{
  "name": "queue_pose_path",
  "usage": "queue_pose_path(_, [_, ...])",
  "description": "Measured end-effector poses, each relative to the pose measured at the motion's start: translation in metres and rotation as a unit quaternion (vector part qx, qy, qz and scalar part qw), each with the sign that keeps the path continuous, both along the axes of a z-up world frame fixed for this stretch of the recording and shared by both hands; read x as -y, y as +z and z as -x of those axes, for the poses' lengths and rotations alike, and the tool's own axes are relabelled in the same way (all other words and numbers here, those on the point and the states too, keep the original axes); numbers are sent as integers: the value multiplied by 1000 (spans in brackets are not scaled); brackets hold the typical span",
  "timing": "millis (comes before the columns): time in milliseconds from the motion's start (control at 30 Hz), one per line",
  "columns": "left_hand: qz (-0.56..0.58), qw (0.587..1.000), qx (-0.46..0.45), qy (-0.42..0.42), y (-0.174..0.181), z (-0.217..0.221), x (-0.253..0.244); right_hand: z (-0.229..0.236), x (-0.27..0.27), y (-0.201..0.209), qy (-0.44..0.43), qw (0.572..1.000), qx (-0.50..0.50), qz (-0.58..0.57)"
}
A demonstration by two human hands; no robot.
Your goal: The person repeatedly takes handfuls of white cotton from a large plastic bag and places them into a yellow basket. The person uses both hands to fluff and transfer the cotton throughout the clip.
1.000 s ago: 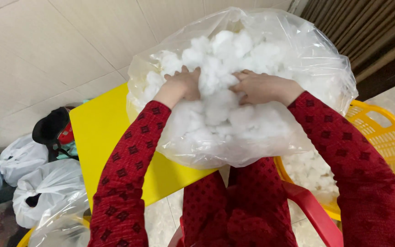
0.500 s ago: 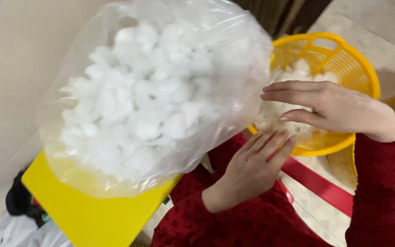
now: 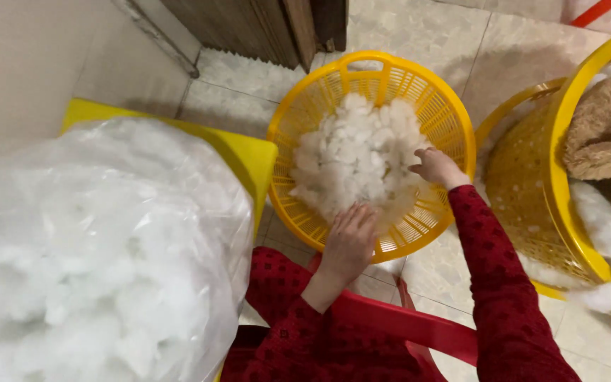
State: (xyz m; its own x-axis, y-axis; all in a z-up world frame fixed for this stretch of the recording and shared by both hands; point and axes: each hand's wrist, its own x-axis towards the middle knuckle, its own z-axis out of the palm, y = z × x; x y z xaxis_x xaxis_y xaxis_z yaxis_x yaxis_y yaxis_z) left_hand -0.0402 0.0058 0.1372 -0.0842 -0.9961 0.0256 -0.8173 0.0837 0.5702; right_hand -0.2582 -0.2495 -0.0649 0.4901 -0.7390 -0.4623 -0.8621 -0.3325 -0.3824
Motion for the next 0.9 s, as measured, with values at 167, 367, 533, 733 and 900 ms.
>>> queue_pose_path(167, [-50,998,-32,-8,-38,-6,10,-15,18,-95,-74,997,-35,-16])
queue_pose_path(367, [-129,989,-67,12,-77,-2,-5,-19,26,-136,99,978,-178,-47])
queue_pose_path(533, [-149,984,-93,34,-91,-7,-11,-41,-15,-142,52,980,-55,-184])
queue_pose_path(733, [-121,967,-148,169,-107,-25,-2,-67,-56,-44,124,889,227,-378])
queue_pose_path(900, [16,926,-316,204,-70,-28,3,-57,-54,101,132,819,363,-424])
